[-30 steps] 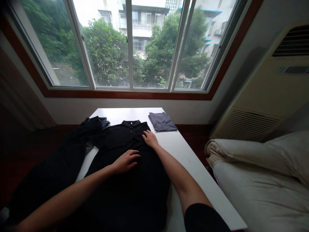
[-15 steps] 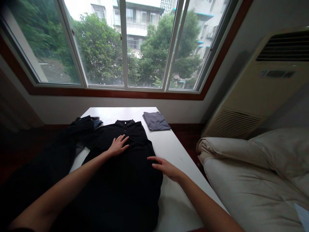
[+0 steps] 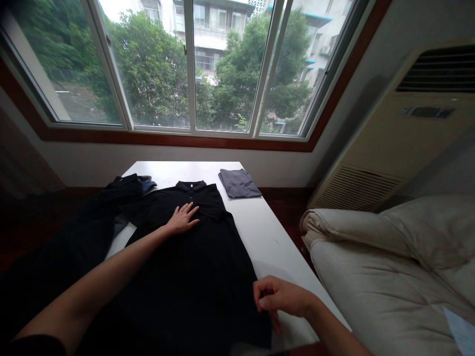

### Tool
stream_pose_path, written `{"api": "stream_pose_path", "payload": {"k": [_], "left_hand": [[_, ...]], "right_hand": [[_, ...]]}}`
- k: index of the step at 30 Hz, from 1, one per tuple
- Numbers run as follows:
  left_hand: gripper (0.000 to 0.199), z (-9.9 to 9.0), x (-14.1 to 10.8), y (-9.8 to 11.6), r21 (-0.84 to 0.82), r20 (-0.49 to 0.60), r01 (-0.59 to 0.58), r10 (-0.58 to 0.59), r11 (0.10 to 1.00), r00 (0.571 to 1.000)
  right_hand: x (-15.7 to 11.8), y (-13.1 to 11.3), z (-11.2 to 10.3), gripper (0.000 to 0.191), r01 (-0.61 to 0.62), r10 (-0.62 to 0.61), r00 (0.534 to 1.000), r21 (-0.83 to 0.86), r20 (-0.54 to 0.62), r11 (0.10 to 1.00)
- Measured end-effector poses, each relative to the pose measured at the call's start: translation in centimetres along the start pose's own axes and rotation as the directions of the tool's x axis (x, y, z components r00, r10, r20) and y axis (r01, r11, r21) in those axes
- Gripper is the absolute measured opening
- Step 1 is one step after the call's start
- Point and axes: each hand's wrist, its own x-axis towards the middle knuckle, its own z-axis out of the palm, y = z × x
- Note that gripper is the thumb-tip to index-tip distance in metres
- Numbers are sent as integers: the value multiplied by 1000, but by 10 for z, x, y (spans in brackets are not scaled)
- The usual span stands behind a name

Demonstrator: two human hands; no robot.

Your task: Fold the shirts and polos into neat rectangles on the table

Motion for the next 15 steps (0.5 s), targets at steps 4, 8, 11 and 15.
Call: {"api": "stream_pose_path", "payload": {"k": [4, 8, 11, 15], "left_hand": [[70, -4, -1, -11, -12, -21, 14, -15, 1000, 1000], [68, -7, 1, -32, 8, -70, 106, -105, 994, 992], [70, -10, 3, -53, 50, -85, 210, -206, 976, 975], [74, -14, 5, -79, 61, -87, 345, -339, 937, 937]], "right_hand": [[-14, -19, -18, 52, -149, 181, 953, -143, 242, 978], [5, -54, -26, 46, -42, 48, 999, -283, 14, 958], [49, -76, -31, 42, 98, -243, 927, -439, -286, 893], [129, -99, -50, 28, 113, -565, 735, -754, -375, 647]]}}
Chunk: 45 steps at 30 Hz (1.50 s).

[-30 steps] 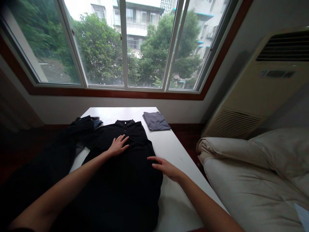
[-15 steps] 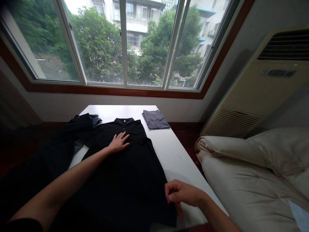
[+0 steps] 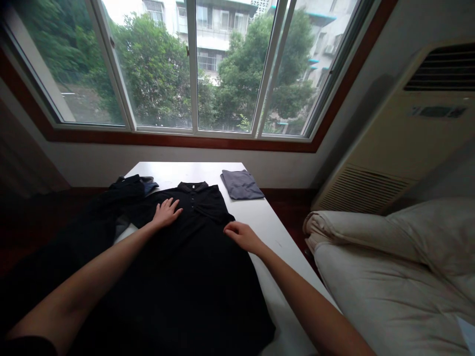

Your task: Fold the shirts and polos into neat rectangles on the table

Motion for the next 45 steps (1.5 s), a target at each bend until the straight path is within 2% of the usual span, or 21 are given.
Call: {"api": "stream_pose_path", "payload": {"k": [2, 4, 8, 11, 14, 16, 27, 40, 45], "left_hand": [[77, 0, 4, -9, 1, 20, 56, -56, 998, 998], [80, 0, 7, -13, 11, 37, 78, -78, 997, 996], [85, 1, 14, -14, 32, 60, 67, -68, 997, 996], [86, 3, 23, -15, 36, 70, 63, -65, 997, 995], [86, 5, 31, -17, 42, 74, 56, -59, 998, 995], [86, 5, 37, -19, 49, 85, 47, -51, 998, 995], [86, 6, 80, -18, 40, 109, 42, -46, 998, 993], [85, 19, 178, -37, 16, 104, 33, -34, 999, 994], [83, 22, 197, -39, 6, 86, 18, -19, 1000, 996]], "right_hand": [[42, 7, 15, 24, 89, -99, 993, -140, -66, 986], [83, 15, 28, 29, 91, -122, 987, -268, -103, 959], [154, 30, 50, 52, -42, -19, 993, -482, -121, 875], [187, 41, 61, 65, -169, 146, 986, -541, -85, 824], [203, 52, 68, 73, -261, 281, 958, -564, -53, 783], [208, 58, 69, 77, -282, 310, 949, -575, -52, 768], [242, 84, 53, 77, -262, 283, 957, -598, -61, 758], [331, 121, 37, 75, -272, 281, 956, -595, -80, 756], [344, 127, 36, 74, -277, 274, 957, -599, -99, 751]]}}
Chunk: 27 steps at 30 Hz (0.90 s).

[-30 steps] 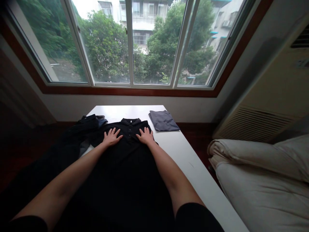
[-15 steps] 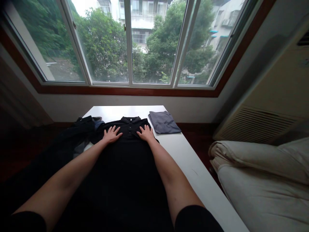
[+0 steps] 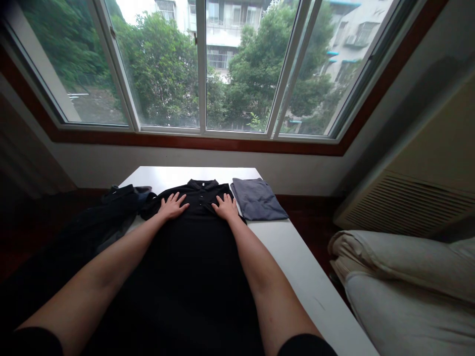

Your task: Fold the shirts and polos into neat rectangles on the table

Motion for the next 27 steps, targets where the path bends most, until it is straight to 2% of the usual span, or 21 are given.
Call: {"api": "stream_pose_path", "payload": {"k": [3, 6, 10, 13, 16, 19, 21, 24, 27], "left_hand": [[81, -1, -9, 4, 2, -18, -5, 5, 1000, 1000], [79, -6, -29, 13, -1, -30, -3, 3, 1000, 1000], [67, -16, -65, 27, -7, -94, 1, -2, 1000, 996], [56, -22, -105, 40, -20, -193, -103, 97, 994, 976], [47, -24, -161, 54, -54, -244, -358, 335, 932, 910], [46, -26, -227, 68, -99, -183, -561, 540, 822, 822], [51, -28, -269, 75, -134, -108, -627, 617, 768, 779], [65, -35, -321, 77, -191, -1, -665, 678, 722, 735], [79, -40, -361, 76, -209, 77, -683, 708, 700, 702]], "right_hand": [[-9, -1, -1, 70, -5, 5, 1000, 4, -24, 1000], [-27, -3, -9, 67, -14, 14, 1000, 2, -23, 1000], [-59, -7, -30, 58, 28, -27, 999, 30, -39, 999], [-94, -10, -41, 51, 119, -106, 983, 77, -151, 990], [-148, -7, -39, 42, 267, -235, 944, 120, -231, 956], [-221, 0, -32, 39, 396, -363, 908, 149, -208, 906], [-273, 6, -28, 41, 433, -406, 897, 162, -176, 887], [-343, 12, -26, 46, 441, -422, 896, 171, -137, 881], [-392, 14, -26, 57, 443, -433, 896, 161, -92, 882]]}}
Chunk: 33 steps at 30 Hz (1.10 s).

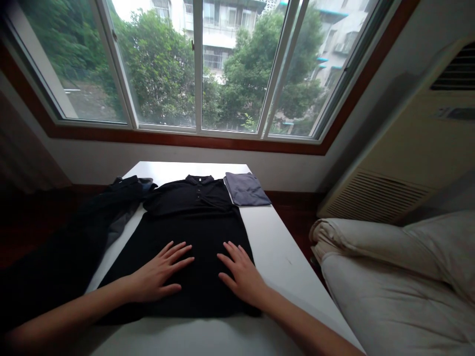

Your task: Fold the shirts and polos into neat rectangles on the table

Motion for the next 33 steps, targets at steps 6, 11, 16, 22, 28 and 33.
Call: {"api": "stream_pose_path", "payload": {"k": [6, 11, 16, 22, 28, 33], "left_hand": [[84, 12, -24, 44, -3, 28, 22, -22, 1000, 999], [76, 22, -30, 62, -4, 8, 44, -44, 999, 999], [76, 21, -47, 76, -32, -10, 27, -28, 999, 1000], [56, 11, -64, 101, -54, -15, -27, 27, 998, 1000], [16, 14, -72, 103, 256, 2, 33, -34, 966, 999], [38, 14, -106, 91, 328, -104, 256, -235, 909, 966]], "right_hand": [[-34, -12, -12, 69, 16, -16, 997, 4, 72, 1000], [-53, -13, -22, 71, 28, -29, 995, 9, 93, 1000], [-83, -28, -25, 71, 79, -84, 991, 52, 103, 996], [-124, -32, -15, 56, 56, -57, 997, 27, 47, 998], [-138, -17, -15, 43, -16, 8, 992, -64, -129, 998], [-149, -13, -16, 38, -152, 136, 948, -32, -287, 988]]}}
